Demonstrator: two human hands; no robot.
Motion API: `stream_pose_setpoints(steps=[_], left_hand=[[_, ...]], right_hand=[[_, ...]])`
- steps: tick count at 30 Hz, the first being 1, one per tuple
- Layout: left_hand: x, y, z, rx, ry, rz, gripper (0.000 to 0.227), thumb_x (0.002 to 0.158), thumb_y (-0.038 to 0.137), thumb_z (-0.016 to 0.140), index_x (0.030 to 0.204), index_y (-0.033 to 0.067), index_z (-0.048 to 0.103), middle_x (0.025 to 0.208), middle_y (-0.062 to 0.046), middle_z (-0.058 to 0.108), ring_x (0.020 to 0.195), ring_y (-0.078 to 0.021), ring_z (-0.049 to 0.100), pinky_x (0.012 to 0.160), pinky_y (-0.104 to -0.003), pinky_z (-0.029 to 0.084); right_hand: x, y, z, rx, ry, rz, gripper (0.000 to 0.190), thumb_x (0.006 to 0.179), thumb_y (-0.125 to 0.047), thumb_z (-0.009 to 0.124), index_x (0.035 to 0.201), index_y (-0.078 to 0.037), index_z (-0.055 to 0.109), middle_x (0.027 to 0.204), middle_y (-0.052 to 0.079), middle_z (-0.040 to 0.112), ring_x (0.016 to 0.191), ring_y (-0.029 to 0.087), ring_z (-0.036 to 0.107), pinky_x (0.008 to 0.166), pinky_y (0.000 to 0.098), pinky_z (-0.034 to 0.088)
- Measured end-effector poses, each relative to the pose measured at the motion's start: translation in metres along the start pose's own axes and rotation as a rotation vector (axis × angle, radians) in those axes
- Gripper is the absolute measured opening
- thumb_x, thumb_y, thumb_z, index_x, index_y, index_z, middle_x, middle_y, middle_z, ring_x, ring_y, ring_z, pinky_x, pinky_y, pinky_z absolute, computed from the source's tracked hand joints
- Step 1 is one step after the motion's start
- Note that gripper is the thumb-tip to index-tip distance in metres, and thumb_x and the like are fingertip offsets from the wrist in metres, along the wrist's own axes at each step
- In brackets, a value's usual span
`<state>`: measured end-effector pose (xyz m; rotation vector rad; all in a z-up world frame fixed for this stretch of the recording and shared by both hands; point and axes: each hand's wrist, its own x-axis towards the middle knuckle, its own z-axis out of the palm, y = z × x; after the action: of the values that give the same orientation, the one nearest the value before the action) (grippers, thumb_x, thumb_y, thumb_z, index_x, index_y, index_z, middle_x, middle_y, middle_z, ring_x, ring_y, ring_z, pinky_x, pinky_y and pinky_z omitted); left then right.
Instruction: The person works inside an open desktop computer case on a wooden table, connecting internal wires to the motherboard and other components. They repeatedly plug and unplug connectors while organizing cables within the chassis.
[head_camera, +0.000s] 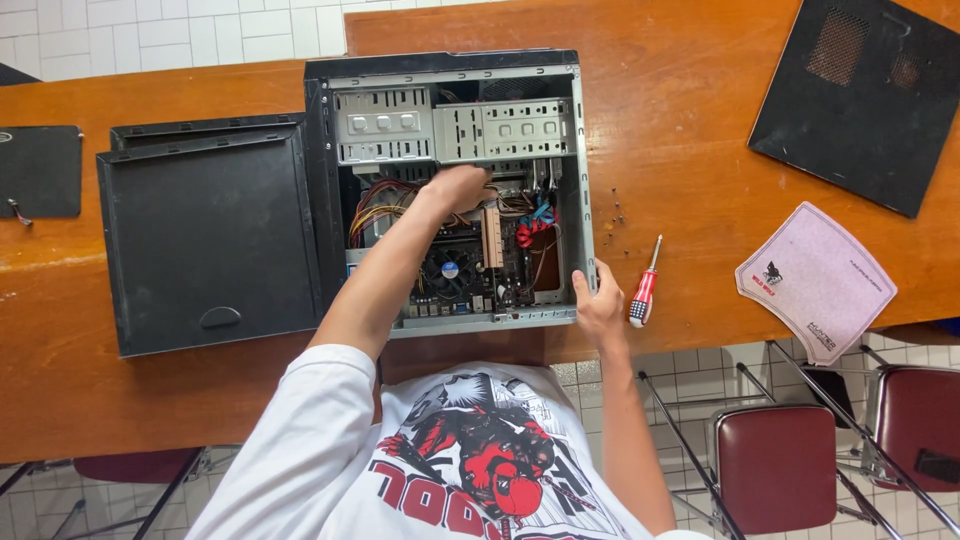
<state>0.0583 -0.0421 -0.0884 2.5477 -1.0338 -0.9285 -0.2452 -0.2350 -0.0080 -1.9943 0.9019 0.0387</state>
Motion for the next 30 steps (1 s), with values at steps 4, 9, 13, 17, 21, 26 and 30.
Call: stream_pose_setpoints(steps=[4, 9, 13, 17, 21, 26, 30], left_hand=[[-0.028, 0.013, -0.030, -0.116, 0.022, 0.037, 0.047, 0.103, 0.041, 0.063, 0.117, -0.0025, 0.072, 0.108, -0.029, 0.074, 0.107, -0.0460, 0.072, 0.090, -0.058, 0.057], [-0.027, 0.001, -0.024, -0.270, 0.082, 0.079, 0.042, 0.102, 0.033, 0.062, 0.116, -0.0043, 0.074, 0.104, -0.028, 0.075, 0.103, -0.0477, 0.072, 0.087, -0.056, 0.057], [-0.048, 0.009, -0.030, -0.407, 0.132, 0.073, 0.036, 0.103, 0.024, 0.058, 0.119, -0.0026, 0.077, 0.103, -0.027, 0.076, 0.098, -0.0468, 0.073, 0.086, -0.053, 0.058], [-0.072, 0.024, -0.042, -0.506, 0.162, 0.013, 0.032, 0.102, 0.024, 0.059, 0.113, 0.0012, 0.079, 0.093, -0.021, 0.077, 0.093, -0.0393, 0.076, 0.084, -0.050, 0.059], [-0.057, 0.014, -0.033, -0.572, 0.178, -0.044, 0.030, 0.102, 0.026, 0.061, 0.109, 0.0024, 0.078, 0.087, -0.019, 0.077, 0.088, -0.0340, 0.078, 0.081, -0.049, 0.058], [-0.064, 0.027, -0.043, -0.693, 0.197, -0.044, 0.034, 0.099, 0.027, 0.061, 0.100, -0.0022, 0.077, 0.085, -0.022, 0.076, 0.091, -0.0398, 0.075, 0.081, -0.050, 0.055], [-0.064, 0.028, -0.031, -0.835, 0.231, -0.054, 0.033, 0.102, 0.025, 0.059, 0.103, -0.0026, 0.077, 0.089, -0.022, 0.076, 0.092, -0.0395, 0.074, 0.082, -0.048, 0.055]], right_hand=[[-0.001, -0.001, 0.001, -0.009, 0.014, -0.018, 0.046, 0.101, -0.042, 0.063, 0.137, -0.014, 0.065, 0.116, 0.023, 0.072, 0.111, 0.043, 0.068, 0.093, 0.0547, 0.054], [-0.017, -0.048, -0.006, -0.278, 0.290, -0.428, 0.045, 0.098, -0.030, 0.068, 0.135, -0.006, 0.065, 0.126, 0.023, 0.066, 0.114, 0.043, 0.065, 0.090, 0.0574, 0.054], [0.002, -0.076, 0.021, -0.308, 0.426, -0.694, 0.026, 0.098, -0.024, 0.069, 0.122, -0.014, 0.070, 0.116, 0.008, 0.066, 0.107, 0.027, 0.065, 0.089, 0.0391, 0.051], [0.058, -0.074, 0.074, -0.144, 0.069, -0.635, 0.011, 0.097, -0.018, 0.068, 0.106, -0.014, 0.074, 0.097, 0.007, 0.073, 0.094, 0.029, 0.072, 0.081, 0.0397, 0.058], [0.140, -0.040, 0.138, -0.420, -0.231, -0.479, 0.028, 0.093, -0.018, 0.065, 0.120, -0.021, 0.072, 0.110, 0.004, 0.076, 0.104, 0.030, 0.074, 0.090, 0.0470, 0.061], [0.153, -0.060, 0.144, -0.490, -0.357, -0.344, 0.036, 0.091, -0.008, 0.061, 0.123, -0.016, 0.075, 0.108, 0.020, 0.076, 0.101, 0.042, 0.074, 0.087, 0.0548, 0.061], [0.148, -0.065, 0.138, -0.426, -0.347, -0.387, 0.026, 0.089, -0.013, 0.068, 0.110, -0.019, 0.080, 0.101, 0.017, 0.078, 0.100, 0.040, 0.074, 0.087, 0.0520, 0.061]])
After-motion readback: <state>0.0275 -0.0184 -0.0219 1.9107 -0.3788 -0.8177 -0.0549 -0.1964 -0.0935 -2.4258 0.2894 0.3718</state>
